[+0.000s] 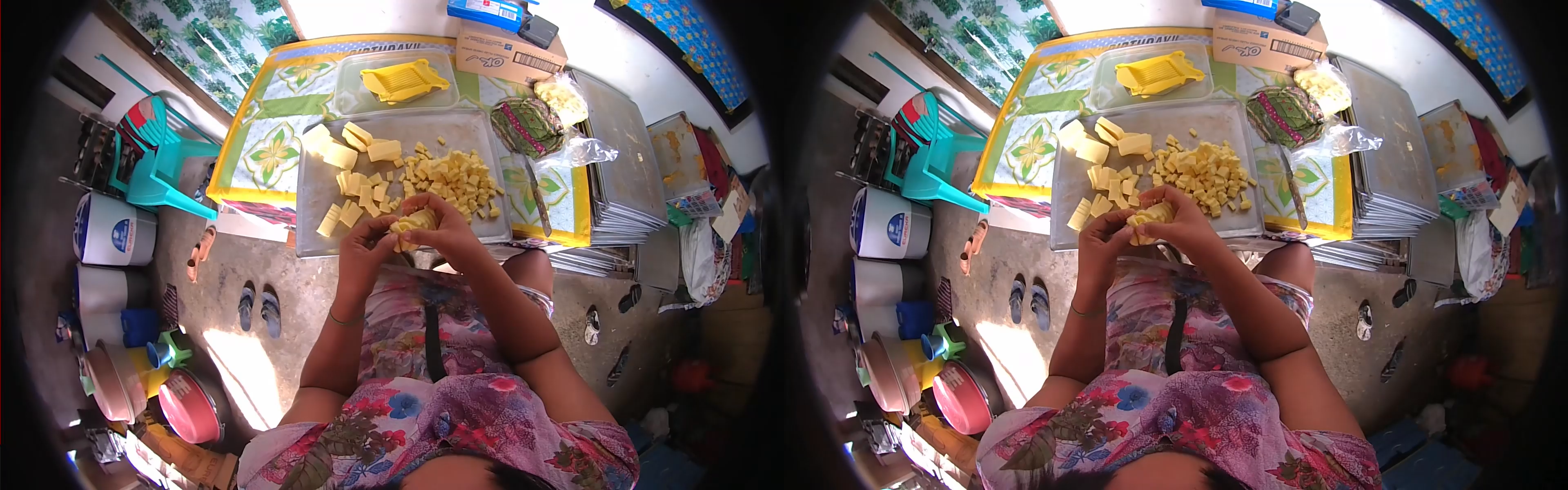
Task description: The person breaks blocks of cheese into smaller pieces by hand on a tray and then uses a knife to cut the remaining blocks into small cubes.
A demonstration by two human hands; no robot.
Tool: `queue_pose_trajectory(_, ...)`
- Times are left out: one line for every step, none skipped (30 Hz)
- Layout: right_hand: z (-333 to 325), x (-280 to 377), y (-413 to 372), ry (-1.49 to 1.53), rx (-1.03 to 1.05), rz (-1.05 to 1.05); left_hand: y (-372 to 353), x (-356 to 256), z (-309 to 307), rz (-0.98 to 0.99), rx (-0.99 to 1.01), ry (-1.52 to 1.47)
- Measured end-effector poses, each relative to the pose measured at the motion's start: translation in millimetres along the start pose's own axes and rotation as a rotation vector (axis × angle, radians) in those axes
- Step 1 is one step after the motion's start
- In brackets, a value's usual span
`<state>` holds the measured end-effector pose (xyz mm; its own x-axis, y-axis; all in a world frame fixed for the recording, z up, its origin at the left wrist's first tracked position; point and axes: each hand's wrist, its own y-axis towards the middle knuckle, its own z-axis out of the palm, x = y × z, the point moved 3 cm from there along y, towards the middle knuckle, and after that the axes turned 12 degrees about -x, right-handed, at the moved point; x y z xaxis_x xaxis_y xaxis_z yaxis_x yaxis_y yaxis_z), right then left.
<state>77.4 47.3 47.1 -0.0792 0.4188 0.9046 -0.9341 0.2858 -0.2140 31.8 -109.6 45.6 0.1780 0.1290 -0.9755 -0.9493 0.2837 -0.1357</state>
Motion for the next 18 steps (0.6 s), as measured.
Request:
queue_pose_trajectory(0.1,0.1,0.0,0.001,-0.003,0.004,-1.8,-4.2,1.9,0.016,-0.003,0.035)
queue_pose_trajectory(0.0,0.1,0.0,0.002,-0.006,0.009,-3.0,-6.6,3.2,0.032,-0.006,0.07)
queue_pose_trajectory(-0.1,0.4,0.0,-0.007,-0.007,0.003,-3.8,-6.6,3.6,0.041,-0.003,0.07)
queue_pose_trajectory(-0.2,0.6,0.1,-0.016,-0.007,-0.002,-5.0,-6.6,3.7,0.05,0.001,0.07)
queue_pose_trajectory(-0.1,1.0,0.0,-0.024,-0.008,-0.007,-5.7,-6.7,3.7,0.059,0.004,0.071)
queue_pose_trajectory(0.5,2.6,-0.6,-0.033,-0.015,-0.014,-5.3,-5.6,3.4,0.016,-0.004,0.031)
queue_pose_trajectory(1.7,5.2,-1.5,-0.042,-0.023,-0.02,-4.2,-4.5,3.2,-0.027,-0.013,-0.008)
queue_pose_trajectory(2.5,6.7,-2.1,-0.051,-0.031,-0.027,-3.2,-3.4,2.9,-0.07,-0.021,-0.048)
queue_pose_trajectory(2.6,6.1,-2.1,-0.07,-0.028,-0.037,-2.5,-2.8,2.5,-0.083,-0.019,-0.06)
queue_pose_trajectory(2.4,4.6,-1.8,-0.089,-0.025,-0.048,-1.7,-2.0,1.6,-0.096,-0.017,-0.072)
queue_pose_trajectory(2.1,3.5,-1.7,-0.109,-0.022,-0.058,-1.1,-1.6,1.0,-0.109,-0.015,-0.084)
queue_pose_trajectory(1.9,3.1,-1.7,-0.132,-0.022,-0.079,-0.8,-2.0,1.1,-0.112,-0.005,-0.105)
queue_pose_trajectory(1.7,2.7,-1.9,-0.155,-0.022,-0.099,-0.7,-2.2,1.1,-0.116,0.006,-0.125)
queue_pose_trajectory(1.6,2.6,-2.3,-0.178,-0.022,-0.119,-0.7,-2.1,1.2,-0.121,0.016,-0.146)
queue_pose_trajectory(1.6,2.7,-3.0,-0.186,-0.027,-0.114,-0.6,-1.6,1.1,-0.133,0.019,-0.163)
queue_pose_trajectory(1.8,3.3,-3.8,-0.195,-0.03,-0.11,-0.5,-1.0,1.1,-0.144,0.022,-0.18)
queue_pose_trajectory(2.1,3.9,-4.1,-0.205,-0.034,-0.106,-0.2,-0.6,1.2,-0.155,0.024,-0.198)
queue_pose_trajectory(2.1,3.7,-4.1,-0.2,-0.037,-0.088,0.1,-0.3,1.4,-0.154,0.027,-0.208)
